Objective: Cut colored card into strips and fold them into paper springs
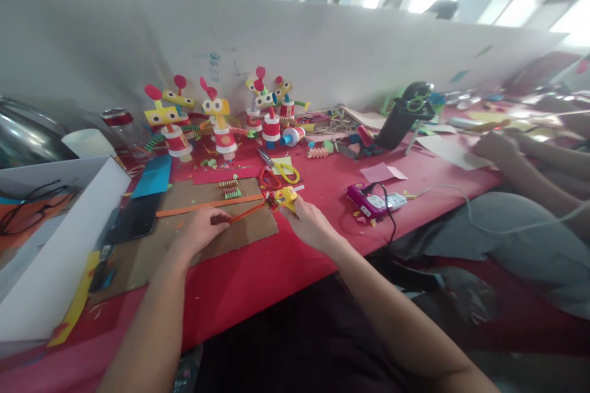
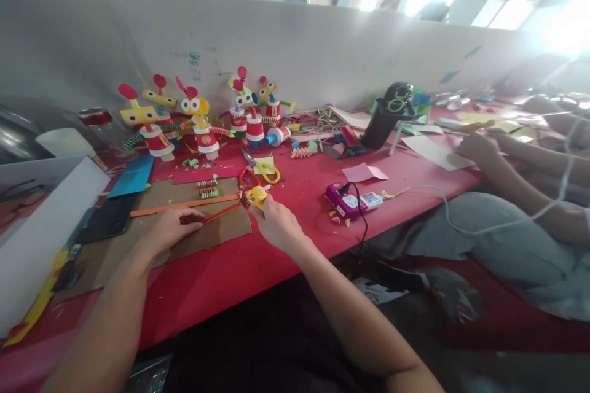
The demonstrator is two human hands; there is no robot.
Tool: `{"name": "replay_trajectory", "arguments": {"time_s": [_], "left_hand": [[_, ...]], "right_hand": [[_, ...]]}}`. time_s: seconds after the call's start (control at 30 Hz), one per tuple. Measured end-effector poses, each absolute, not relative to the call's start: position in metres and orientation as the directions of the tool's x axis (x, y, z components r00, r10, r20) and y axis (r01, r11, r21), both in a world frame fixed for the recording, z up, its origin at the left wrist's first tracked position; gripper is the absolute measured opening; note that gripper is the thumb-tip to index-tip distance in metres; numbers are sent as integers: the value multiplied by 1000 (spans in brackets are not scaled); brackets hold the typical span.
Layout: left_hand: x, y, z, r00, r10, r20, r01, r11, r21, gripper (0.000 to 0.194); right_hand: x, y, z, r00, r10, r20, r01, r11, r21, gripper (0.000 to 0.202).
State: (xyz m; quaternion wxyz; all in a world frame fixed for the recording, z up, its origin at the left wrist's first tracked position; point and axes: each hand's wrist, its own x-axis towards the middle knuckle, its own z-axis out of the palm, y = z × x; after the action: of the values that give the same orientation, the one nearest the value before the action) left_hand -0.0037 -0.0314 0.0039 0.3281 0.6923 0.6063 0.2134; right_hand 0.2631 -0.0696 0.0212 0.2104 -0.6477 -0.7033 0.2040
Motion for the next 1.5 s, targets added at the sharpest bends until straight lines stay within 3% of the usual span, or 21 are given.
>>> {"name": "replay_trajectory", "arguments": {"time_s": [0.4, 0.77, 1.0, 1.2, 1.5], "left_hand": [[-9, -28, -3, 192, 978, -85, 720, -81, 689, 31], [-8, -27, -2, 169, 980, -106, 715, -48, 698, 28], [-8, -28, -2, 174, 979, -106, 715, -51, 698, 27], [-8, -26, -5, 190, 976, -111, 691, -52, 721, 29], [-10, -24, -9, 198, 977, -83, 674, -74, 735, 29]], "right_hand": [[292, -54, 18, 34, 999, 6, 840, -26, -542, 31], [299, -64, 38, 97, 995, 12, 901, -83, -426, 35], [266, -81, 36, -104, 995, 1, 828, 87, -554, 29], [231, -81, 30, -195, 980, -30, 800, 141, -583, 30], [231, -81, 39, -163, 985, -50, 857, 117, -501, 32]]}}
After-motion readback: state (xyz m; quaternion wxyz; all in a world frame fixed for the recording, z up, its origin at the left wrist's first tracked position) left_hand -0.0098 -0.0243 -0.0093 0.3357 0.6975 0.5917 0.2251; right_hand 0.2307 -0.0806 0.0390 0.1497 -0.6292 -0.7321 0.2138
